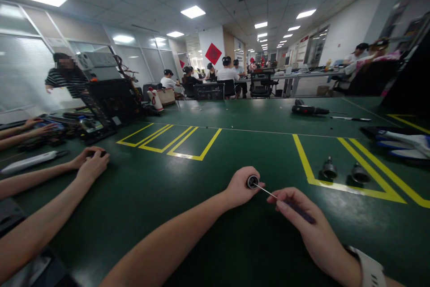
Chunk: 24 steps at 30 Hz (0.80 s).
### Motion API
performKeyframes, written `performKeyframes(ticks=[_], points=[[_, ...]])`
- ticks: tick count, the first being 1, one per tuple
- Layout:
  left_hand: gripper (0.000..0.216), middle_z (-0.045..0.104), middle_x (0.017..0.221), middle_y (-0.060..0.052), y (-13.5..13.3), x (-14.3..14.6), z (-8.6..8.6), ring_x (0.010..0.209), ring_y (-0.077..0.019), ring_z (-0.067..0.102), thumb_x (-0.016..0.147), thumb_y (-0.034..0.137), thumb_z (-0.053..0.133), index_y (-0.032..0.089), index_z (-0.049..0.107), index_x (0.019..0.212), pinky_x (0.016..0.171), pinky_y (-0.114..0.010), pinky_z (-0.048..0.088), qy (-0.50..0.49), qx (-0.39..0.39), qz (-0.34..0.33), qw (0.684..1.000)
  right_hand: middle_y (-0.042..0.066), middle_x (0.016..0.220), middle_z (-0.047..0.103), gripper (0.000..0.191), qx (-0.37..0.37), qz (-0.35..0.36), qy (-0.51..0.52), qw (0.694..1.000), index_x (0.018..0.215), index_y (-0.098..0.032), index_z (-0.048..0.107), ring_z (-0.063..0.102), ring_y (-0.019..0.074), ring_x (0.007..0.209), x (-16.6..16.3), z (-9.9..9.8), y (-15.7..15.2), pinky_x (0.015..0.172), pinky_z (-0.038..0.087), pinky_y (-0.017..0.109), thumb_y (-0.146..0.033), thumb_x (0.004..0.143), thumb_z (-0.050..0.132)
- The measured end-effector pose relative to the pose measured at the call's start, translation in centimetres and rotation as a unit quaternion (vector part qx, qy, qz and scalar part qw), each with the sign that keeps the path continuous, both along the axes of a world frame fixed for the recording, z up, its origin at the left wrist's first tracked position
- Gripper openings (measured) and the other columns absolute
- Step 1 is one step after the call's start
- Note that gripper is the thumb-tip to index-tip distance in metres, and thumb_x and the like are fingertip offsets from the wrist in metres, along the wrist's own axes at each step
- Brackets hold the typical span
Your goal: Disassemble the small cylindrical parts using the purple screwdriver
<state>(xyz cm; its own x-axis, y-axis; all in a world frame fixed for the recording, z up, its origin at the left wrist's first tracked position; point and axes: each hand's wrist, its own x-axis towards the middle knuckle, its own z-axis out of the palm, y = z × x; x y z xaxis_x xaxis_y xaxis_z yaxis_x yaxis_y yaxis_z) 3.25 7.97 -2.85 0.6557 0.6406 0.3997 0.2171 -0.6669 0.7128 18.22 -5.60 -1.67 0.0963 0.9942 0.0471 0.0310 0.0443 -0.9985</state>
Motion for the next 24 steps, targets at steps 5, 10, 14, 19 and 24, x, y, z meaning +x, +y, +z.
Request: performKeyframes(ticks=[5, 10, 14, 19, 24], points=[[0.021, 0.049, 0.069, 0.002, -0.11, 0.0, 0.17, 0.065, -0.0109, 0.047, 0.075, 0.028, 0.064, 0.016, 0.049, 0.068, 0.062, -0.023, 0.04, 0.026, 0.006, -0.013, 1.0, 0.002, 0.095, 0.064, 0.019, -0.015, -0.008, -0.043, 0.999, 0.087, -0.024, 0.062, 0.058, 0.0224, 0.094, -0.22, 0.53, 0.06, 0.081, 0.044, 0.035, -0.042, 0.083, 0.056], [0.023, 0.048, 0.067, 0.003, -0.04, 0.05, 0.16, 0.063, -0.0099, 0.046, 0.074, 0.028, 0.065, 0.016, 0.048, 0.065, 0.061, -0.022, 0.04, -0.011, -0.03, -0.039, 0.999, 0.002, 0.097, 0.064, 0.018, -0.039, -0.006, -0.009, 0.999, 0.088, -0.025, 0.062, 0.058, 0.0218, 0.091, -0.48, 0.65, 0.2, 0.081, 0.043, 0.036, -0.042, 0.082, 0.057], [0.026, 0.048, 0.065, 0.003, 0.11, 0.07, -0.03, 0.061, -0.0097, 0.046, 0.073, 0.032, 0.067, 0.015, 0.048, 0.066, 0.058, -0.021, 0.04, -0.024, -0.075, -0.04, 0.996, 0.003, 0.099, 0.065, 0.018, -0.054, 0.003, 0.045, 0.997, 0.088, -0.024, 0.062, 0.057, 0.0224, 0.093, -0.6, 0.77, 0.41, 0.082, 0.043, 0.037, -0.04, 0.082, 0.058], [0.024, 0.047, 0.065, 0.003, 0.23, 0.14, -0.32, 0.061, -0.0096, 0.046, 0.072, 0.03, 0.067, 0.015, 0.049, 0.066, 0.058, -0.021, 0.04, -0.02, -0.067, -0.021, 0.997, 0.002, 0.096, 0.065, 0.019, -0.058, 0.006, 0.053, 0.997, 0.089, -0.024, 0.062, 0.057, 0.0217, 0.09, -0.56, 0.67, 0.55, 0.081, 0.043, 0.037, -0.041, 0.082, 0.058], [0.018, 0.048, 0.066, 0.004, 0.17, 0.12, -0.25, 0.062, -0.01, 0.046, 0.073, 0.024, 0.065, 0.016, 0.05, 0.067, 0.06, -0.022, 0.038, -0.001, -0.024, 0.015, 1.0, 0.001, 0.091, 0.064, 0.021, -0.059, -0.005, 0.021, 0.998, 0.091, -0.024, 0.063, 0.056, 0.021, 0.088, -0.55, 0.29, 0.55, 0.079, 0.042, 0.036, -0.043, 0.081, 0.058]])
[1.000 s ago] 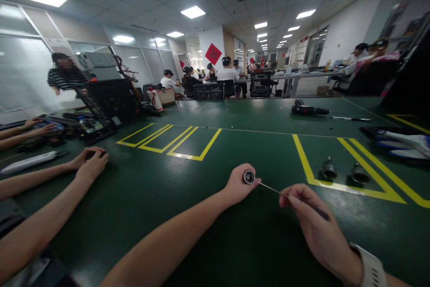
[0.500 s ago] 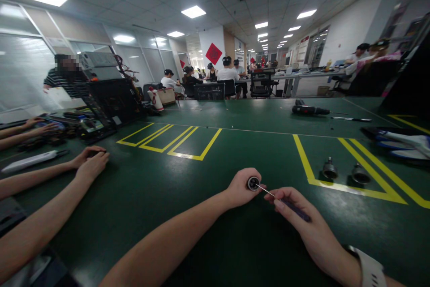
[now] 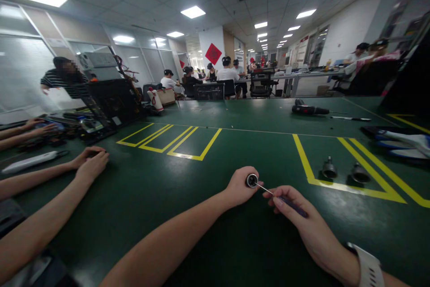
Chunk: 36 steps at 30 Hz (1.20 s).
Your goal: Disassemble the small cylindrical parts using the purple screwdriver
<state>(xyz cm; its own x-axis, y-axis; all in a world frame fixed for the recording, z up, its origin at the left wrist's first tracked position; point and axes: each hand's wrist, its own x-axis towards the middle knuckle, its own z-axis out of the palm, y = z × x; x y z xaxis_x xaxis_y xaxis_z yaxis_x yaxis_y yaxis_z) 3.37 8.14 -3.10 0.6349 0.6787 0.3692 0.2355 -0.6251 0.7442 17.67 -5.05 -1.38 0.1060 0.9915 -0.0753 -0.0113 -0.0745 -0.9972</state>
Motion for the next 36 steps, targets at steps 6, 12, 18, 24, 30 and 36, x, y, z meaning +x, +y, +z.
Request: performKeyframes(ticks=[6, 12, 18, 24, 30, 36], points=[[0.019, 0.047, 0.065, 0.003, -0.3, 0.0, 0.6, 0.062, -0.0105, 0.046, 0.072, 0.023, 0.065, 0.016, 0.049, 0.065, 0.059, -0.022, 0.039, 0.02, -0.008, -0.027, 0.999, 0.002, 0.095, 0.065, 0.019, -0.003, -0.004, 0.045, 0.999, 0.088, -0.024, 0.064, 0.057, 0.0207, 0.088, 0.0, 0.4, 0.0, 0.079, 0.044, 0.035, -0.041, 0.081, 0.059], [0.021, 0.048, 0.065, 0.004, 0.0, 0.0, 0.3, 0.061, -0.0099, 0.047, 0.072, 0.025, 0.067, 0.015, 0.05, 0.067, 0.058, -0.022, 0.04, -0.008, -0.051, -0.026, 0.998, 0.004, 0.098, 0.066, 0.02, -0.008, -0.002, 0.077, 0.997, 0.085, -0.023, 0.064, 0.058, 0.0213, 0.087, 0.1, 1.0, -0.2, 0.078, 0.044, 0.036, -0.042, 0.08, 0.06], [0.019, 0.05, 0.068, 0.003, 0.1, -0.1, 0.1, 0.064, -0.0106, 0.048, 0.073, 0.027, 0.066, 0.015, 0.051, 0.069, 0.061, -0.023, 0.041, 0.014, -0.038, -0.024, 0.999, 0.005, 0.095, 0.067, 0.022, -0.013, -0.012, 0.077, 0.997, 0.083, -0.022, 0.064, 0.058, 0.0223, 0.085, 0.0, 1.3, -0.1, 0.077, 0.045, 0.038, -0.043, 0.077, 0.062], [0.018, 0.05, 0.068, 0.004, -0.1, 0.0, 0.2, 0.063, -0.0105, 0.047, 0.072, 0.024, 0.066, 0.016, 0.051, 0.069, 0.06, -0.022, 0.04, 0.027, -0.017, 0.005, 0.999, 0.004, 0.098, 0.066, 0.019, -0.011, -0.012, 0.078, 0.997, 0.085, -0.023, 0.064, 0.058, 0.0212, 0.087, 0.0, 1.0, 0.0, 0.078, 0.044, 0.036, -0.04, 0.08, 0.059], [0.011, 0.052, 0.071, 0.003, -0.1, -0.1, 0.3, 0.066, -0.0116, 0.049, 0.072, 0.02, 0.063, 0.016, 0.053, 0.071, 0.063, -0.024, 0.041, 0.056, 0.003, 0.031, 0.998, 0.004, 0.094, 0.067, 0.022, 0.01, -0.043, 0.029, 0.999, 0.085, -0.023, 0.064, 0.058, 0.0223, 0.086, 0.2, 0.7, -0.2, 0.078, 0.045, 0.037, -0.044, 0.079, 0.059], [0.007, 0.055, 0.074, 0.001, -0.2, -0.1, 0.4, 0.069, -0.0129, 0.051, 0.072, 0.016, 0.061, 0.016, 0.054, 0.072, 0.066, -0.025, 0.041, 0.099, 0.045, 0.018, 0.994, 0.003, 0.087, 0.067, 0.021, 0.048, -0.038, -0.087, 0.994, 0.084, -0.024, 0.065, 0.06, 0.0233, 0.085, 0.2, 0.4, -0.4, 0.074, 0.046, 0.034, -0.044, 0.079, 0.058]])
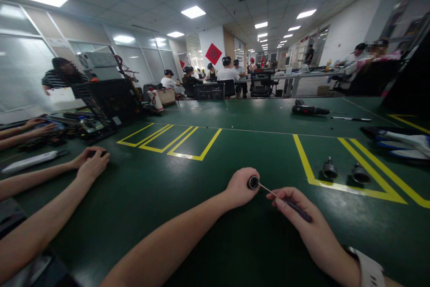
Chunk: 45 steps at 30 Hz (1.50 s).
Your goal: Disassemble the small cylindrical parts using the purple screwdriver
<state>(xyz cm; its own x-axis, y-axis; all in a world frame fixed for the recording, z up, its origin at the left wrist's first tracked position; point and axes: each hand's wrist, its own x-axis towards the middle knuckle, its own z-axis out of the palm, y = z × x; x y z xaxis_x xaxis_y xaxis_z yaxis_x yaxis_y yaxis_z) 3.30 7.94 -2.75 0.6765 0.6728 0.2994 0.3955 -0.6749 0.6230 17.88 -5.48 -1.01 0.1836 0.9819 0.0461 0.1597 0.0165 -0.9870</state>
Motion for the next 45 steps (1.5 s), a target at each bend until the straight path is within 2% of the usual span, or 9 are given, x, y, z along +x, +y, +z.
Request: performKeyframes(ticks=[12, 21, 29, 38, 45], points=[[0.008, 0.055, 0.073, 0.001, -0.3, 0.0, -0.3, 0.071, -0.0145, 0.051, 0.073, 0.012, 0.06, 0.017, 0.053, 0.073, 0.066, -0.026, 0.039, 0.03, 0.083, 0.005, 0.996, 0.003, 0.084, 0.067, 0.02, 0.001, 0.028, -0.035, 0.999, 0.082, -0.023, 0.065, 0.061, 0.0233, 0.083, -0.1, 0.2, -0.1, 0.07, 0.046, 0.034, -0.041, 0.081, 0.055], [0.005, 0.057, 0.076, 0.0, -0.6, 0.0, 0.0, 0.075, -0.0156, 0.053, 0.075, 0.013, 0.057, 0.017, 0.055, 0.077, 0.069, -0.027, 0.04, 0.087, 0.098, 0.013, 0.991, 0.004, 0.083, 0.067, 0.023, 0.026, 0.009, -0.103, 0.994, 0.084, -0.022, 0.063, 0.062, 0.0226, 0.08, -0.1, -0.1, 0.0, 0.066, 0.048, 0.033, -0.041, 0.083, 0.051], [0.007, 0.057, 0.076, 0.0, -0.7, -0.1, 0.1, 0.074, -0.0144, 0.052, 0.073, 0.012, 0.056, 0.017, 0.055, 0.077, 0.069, -0.026, 0.04, 0.086, 0.104, 0.017, 0.991, 0.005, 0.087, 0.067, 0.026, 0.018, -0.005, -0.114, 0.993, 0.085, -0.023, 0.061, 0.061, 0.0238, 0.085, 0.2, -0.6, -0.3, 0.07, 0.048, 0.035, -0.045, 0.084, 0.048], [0.008, 0.056, 0.077, -0.001, -1.0, 0.1, 0.6, 0.076, -0.0153, 0.051, 0.073, 0.01, 0.054, 0.017, 0.054, 0.077, 0.069, -0.027, 0.039, 0.145, 0.145, 0.01, 0.979, 0.005, 0.086, 0.067, 0.022, 0.02, 0.048, -0.11, 0.993, 0.084, -0.022, 0.062, 0.062, 0.0223, 0.081, -0.2, -0.1, -0.2, 0.065, 0.048, 0.033, -0.041, 0.084, 0.049], [0.006, 0.056, 0.077, -0.002, -1.5, 0.2, 1.2, 0.076, -0.0164, 0.05, 0.076, 0.012, 0.052, 0.017, 0.055, 0.078, 0.068, -0.028, 0.038, 0.183, 0.168, 0.021, 0.968, 0.005, 0.081, 0.066, 0.022, 0.013, 0.05, -0.121, 0.991, 0.08, -0.022, 0.061, 0.061, 0.0216, 0.076, -0.3, -0.1, 0.0, 0.064, 0.048, 0.034, -0.039, 0.083, 0.048]])
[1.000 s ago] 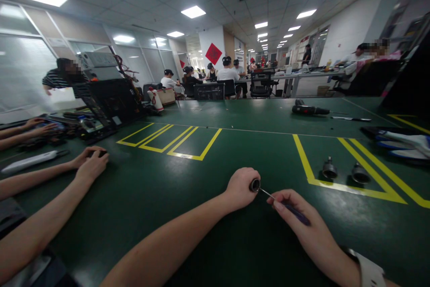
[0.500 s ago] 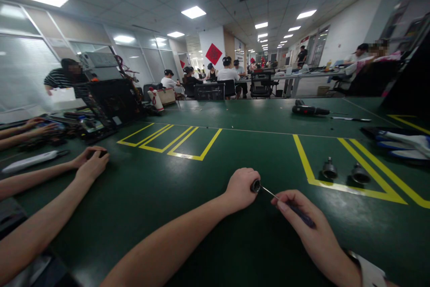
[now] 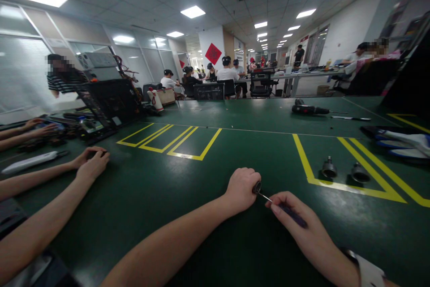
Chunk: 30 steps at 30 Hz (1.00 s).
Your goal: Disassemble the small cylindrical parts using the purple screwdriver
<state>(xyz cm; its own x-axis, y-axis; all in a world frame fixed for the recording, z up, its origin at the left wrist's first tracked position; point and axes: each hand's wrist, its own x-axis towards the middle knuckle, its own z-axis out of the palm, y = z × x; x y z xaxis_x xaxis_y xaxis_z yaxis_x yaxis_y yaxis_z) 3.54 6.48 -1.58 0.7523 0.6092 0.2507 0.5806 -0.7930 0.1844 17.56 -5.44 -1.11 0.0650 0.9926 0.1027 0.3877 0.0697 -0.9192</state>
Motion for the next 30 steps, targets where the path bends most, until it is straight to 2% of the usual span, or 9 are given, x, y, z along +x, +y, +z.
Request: performKeyframes(ticks=[17, 22, 30], points=[[0.005, 0.056, 0.079, -0.002, -0.59, 0.11, 0.41, 0.078, -0.0171, 0.05, 0.077, 0.013, 0.053, 0.017, 0.056, 0.078, 0.066, -0.028, 0.035, 0.043, 0.021, 0.032, 0.998, 0.004, 0.082, 0.065, 0.024, 0.004, -0.031, -0.009, 0.999, 0.084, -0.021, 0.06, 0.061, 0.0215, 0.079, 0.08, -0.12, -0.24, 0.067, 0.047, 0.034, -0.04, 0.084, 0.046], [0.007, 0.056, 0.08, -0.003, -0.69, 0.19, 0.34, 0.078, -0.0174, 0.051, 0.08, 0.013, 0.051, 0.017, 0.056, 0.08, 0.067, -0.029, 0.036, 0.052, 0.026, 0.047, 0.997, 0.003, 0.077, 0.065, 0.024, 0.01, -0.057, -0.004, 0.998, 0.08, -0.021, 0.062, 0.061, 0.0212, 0.074, 0.29, -0.09, -0.43, 0.063, 0.047, 0.033, -0.04, 0.083, 0.048], [0.004, 0.056, 0.08, -0.002, -0.53, 0.1, 0.11, 0.077, -0.0176, 0.051, 0.079, 0.014, 0.052, 0.017, 0.055, 0.08, 0.067, -0.029, 0.037, 0.037, 0.025, 0.046, 0.998, 0.004, 0.077, 0.066, 0.022, 0.002, -0.07, 0.016, 0.997, 0.077, -0.022, 0.062, 0.061, 0.0227, 0.077, 0.34, 0.05, -0.19, 0.064, 0.047, 0.034, -0.039, 0.082, 0.051]])
